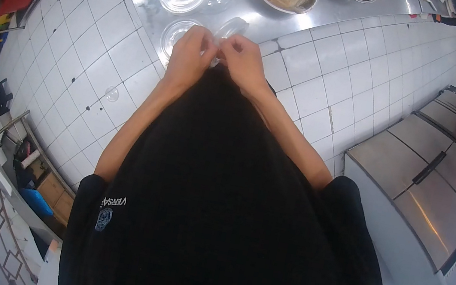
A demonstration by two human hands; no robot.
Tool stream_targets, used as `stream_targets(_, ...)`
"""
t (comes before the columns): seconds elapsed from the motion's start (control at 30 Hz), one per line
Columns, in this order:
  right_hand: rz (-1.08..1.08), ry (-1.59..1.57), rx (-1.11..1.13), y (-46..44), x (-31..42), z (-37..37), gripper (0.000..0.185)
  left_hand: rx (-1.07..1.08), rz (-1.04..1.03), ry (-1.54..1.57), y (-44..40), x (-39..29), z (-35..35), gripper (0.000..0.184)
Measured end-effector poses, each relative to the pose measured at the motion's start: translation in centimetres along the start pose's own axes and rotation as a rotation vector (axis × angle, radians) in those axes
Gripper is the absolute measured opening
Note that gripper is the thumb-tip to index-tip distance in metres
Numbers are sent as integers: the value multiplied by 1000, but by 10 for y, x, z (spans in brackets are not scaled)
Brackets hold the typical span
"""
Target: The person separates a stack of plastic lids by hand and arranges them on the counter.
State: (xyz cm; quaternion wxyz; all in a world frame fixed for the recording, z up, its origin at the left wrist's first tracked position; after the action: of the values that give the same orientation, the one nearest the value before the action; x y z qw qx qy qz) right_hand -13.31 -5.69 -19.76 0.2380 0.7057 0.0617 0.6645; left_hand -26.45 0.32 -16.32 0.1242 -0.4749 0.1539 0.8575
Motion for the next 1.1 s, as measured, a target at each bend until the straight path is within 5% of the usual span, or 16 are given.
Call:
stream_targets(0.33,85,103,-114,0,-1,16,24,-51,56,181,-6,11,3,15)
stream_targets(0.43,239,383,-203,-2,4,26,34,-52,33,194,-6,5,0,14)
stream_targets(0.63,207,685,-242,-1,29,30,47,-115,25,178,-4,1,16,11)
stream_targets(0.77,327,615,-366,-27,3,71,50,-280,90,234,-6,5,67,9)
stream_targets(0.9,127,245,-182,-73,-22,67,60,-354,123,455,3,-7,101,7)
stream_targets(1.0,845,1164,-395,-49,45,32,52,-378,-35,364,9,-40,110,8)
stream_targets(1.1,508,286,-14,-9,123,-8,32,-448,-186,180,19,-67,112,9)
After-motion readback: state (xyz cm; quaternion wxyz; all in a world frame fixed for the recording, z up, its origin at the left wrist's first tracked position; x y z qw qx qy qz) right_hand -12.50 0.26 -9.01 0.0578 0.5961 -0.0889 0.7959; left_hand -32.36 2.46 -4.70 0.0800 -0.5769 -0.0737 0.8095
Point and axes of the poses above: each hand's wrist, its own y-axis away from the middle knuckle, its own z-axis out of the back of the hand, x = y × z, the point moved 7 cm from there along -y, towards the middle knuckle, and after that the axes turned 10 degrees about z, right-handed, at the moved point
